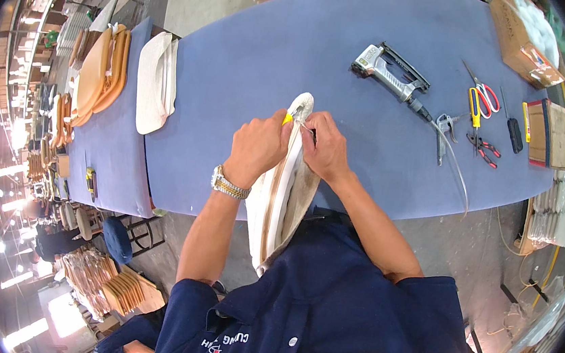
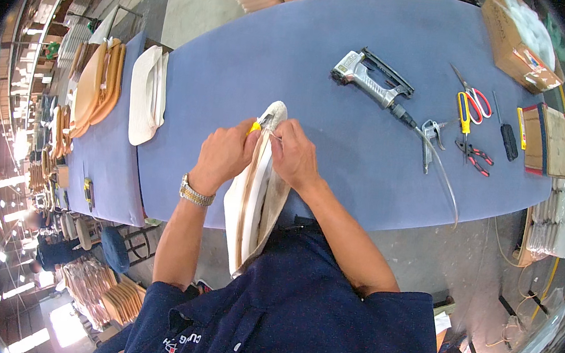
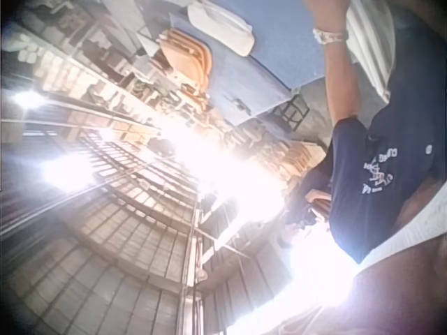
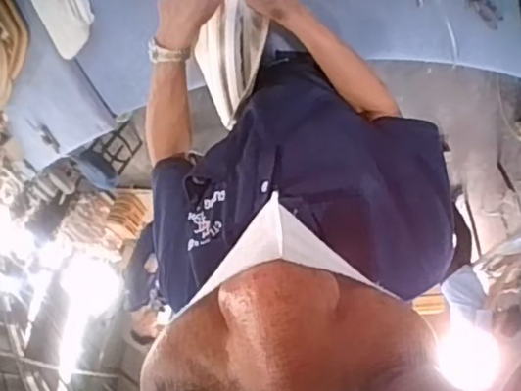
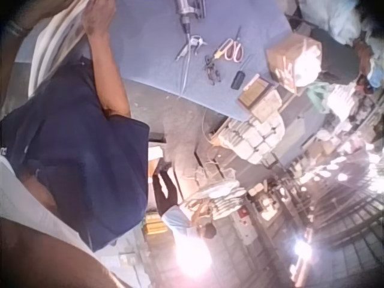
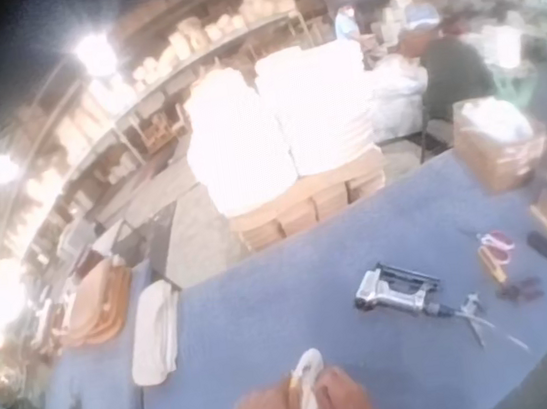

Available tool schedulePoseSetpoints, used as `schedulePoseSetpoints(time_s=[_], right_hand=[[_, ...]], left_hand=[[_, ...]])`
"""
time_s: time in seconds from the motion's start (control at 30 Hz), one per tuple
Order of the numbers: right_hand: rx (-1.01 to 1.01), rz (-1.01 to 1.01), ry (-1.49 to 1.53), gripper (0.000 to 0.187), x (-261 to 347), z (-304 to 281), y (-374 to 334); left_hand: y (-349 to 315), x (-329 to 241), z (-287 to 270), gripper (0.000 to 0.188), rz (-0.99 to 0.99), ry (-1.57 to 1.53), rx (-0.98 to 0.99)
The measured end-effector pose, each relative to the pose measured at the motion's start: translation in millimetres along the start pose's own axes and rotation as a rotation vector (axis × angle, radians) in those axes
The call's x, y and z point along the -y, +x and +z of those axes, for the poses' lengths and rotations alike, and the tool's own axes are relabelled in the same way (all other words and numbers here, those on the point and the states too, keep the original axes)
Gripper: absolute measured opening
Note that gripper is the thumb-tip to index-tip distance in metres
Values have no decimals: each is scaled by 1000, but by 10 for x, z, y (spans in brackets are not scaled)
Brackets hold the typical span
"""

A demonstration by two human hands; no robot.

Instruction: The person staples fabric onto cushion foam using a pneumatic staple gun, trims excess fabric with a utility knife, and folds the edges to finish the cushion. The person repeats this process for multiple cushions on a workbench.

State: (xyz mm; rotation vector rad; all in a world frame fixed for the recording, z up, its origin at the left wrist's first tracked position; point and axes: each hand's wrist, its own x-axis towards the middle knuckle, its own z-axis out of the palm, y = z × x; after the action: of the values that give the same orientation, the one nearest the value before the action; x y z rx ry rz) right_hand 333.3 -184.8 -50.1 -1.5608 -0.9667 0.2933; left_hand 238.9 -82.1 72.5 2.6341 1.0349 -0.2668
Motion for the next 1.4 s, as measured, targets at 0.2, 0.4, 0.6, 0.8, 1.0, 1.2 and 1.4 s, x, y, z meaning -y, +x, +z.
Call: schedulePoseSetpoints(time_s=[0.2, 0.4, 0.6, 0.8, 1.0, 1.2, 1.4], right_hand=[[54, 35, 19, 15, 12, -43, 18], [34, 39, -11, 12, 26, -46, 33], [9, 17, 11, 10, -34, -17, 22], [-4, 24, 2, 10, 9, -27, 28], [18, 70, 32, 10, -29, -30, 30], [-81, -39, 11, 10, 260, -247, 31], [256, 481, 334, 33, 540, -552, -97]], left_hand=[[29, -6, -20, 36, 24, 4, 0], [106, 61, -13, 33, 39, 11, 36], [120, 63, -33, 33, 62, 33, 45], [80, 17, -34, 34, 59, 47, 39], [-4, 130, 75, 36, 31, -102, -37], [-285, 133, 232, 36, 77, -490, -322], [-396, -470, 478, 32, 85, -803, -436]])
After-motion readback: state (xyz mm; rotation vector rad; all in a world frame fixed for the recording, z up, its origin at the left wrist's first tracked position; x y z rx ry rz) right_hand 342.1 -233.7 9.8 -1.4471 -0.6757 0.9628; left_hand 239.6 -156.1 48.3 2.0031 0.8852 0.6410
